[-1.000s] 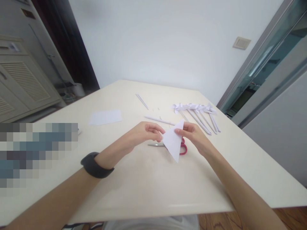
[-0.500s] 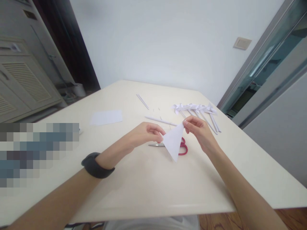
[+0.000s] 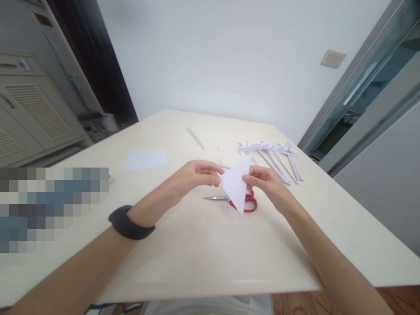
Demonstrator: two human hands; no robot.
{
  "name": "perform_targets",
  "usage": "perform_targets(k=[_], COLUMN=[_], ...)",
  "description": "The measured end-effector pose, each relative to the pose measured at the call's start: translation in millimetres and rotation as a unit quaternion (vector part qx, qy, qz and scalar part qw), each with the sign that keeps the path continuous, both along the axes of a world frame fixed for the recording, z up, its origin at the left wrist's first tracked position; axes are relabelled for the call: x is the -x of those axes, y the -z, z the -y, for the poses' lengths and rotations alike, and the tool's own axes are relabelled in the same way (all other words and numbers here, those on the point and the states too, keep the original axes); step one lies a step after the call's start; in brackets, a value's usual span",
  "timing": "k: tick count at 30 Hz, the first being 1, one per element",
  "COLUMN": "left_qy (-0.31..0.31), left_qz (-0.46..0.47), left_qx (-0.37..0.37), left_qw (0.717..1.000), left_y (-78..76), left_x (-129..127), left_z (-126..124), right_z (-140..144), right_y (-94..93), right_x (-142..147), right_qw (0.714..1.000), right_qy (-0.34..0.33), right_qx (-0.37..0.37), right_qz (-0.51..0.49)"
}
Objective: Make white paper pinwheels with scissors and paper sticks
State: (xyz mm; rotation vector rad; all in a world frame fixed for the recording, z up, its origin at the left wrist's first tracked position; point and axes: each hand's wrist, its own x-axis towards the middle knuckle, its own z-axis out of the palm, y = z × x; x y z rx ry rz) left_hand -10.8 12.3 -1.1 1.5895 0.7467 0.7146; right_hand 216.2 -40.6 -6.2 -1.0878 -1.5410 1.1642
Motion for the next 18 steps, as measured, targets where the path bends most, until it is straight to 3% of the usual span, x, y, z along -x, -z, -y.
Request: perform_targets(k=[4, 10, 14, 18], left_qy=[-0.038, -0.095, -0.086, -0.078], left_qz=[0.037, 0.108, 0.144, 0.155], left_qx=[-0.015, -0.013, 0.012, 0.044], left_qw=[0.998, 0.990, 0.986, 0.984], left_y=[-0.1, -1.8, 0.7, 6.2], left_x=[-2, -4, -5, -7], left_z=[1, 7, 5, 1], right_z=[1, 5, 8, 10], right_y=[-1.1, 2.3, 6.4, 5.6], right_x=[2, 12, 18, 21], right_qw=[1.000, 0.997, 0.998, 0.998], right_qy=[0.004, -0.051, -0.027, 0.018], right_qx=[-0.006, 0.060, 0.064, 0.015], right_qz=[-0.007, 0.019, -0.007, -0.050])
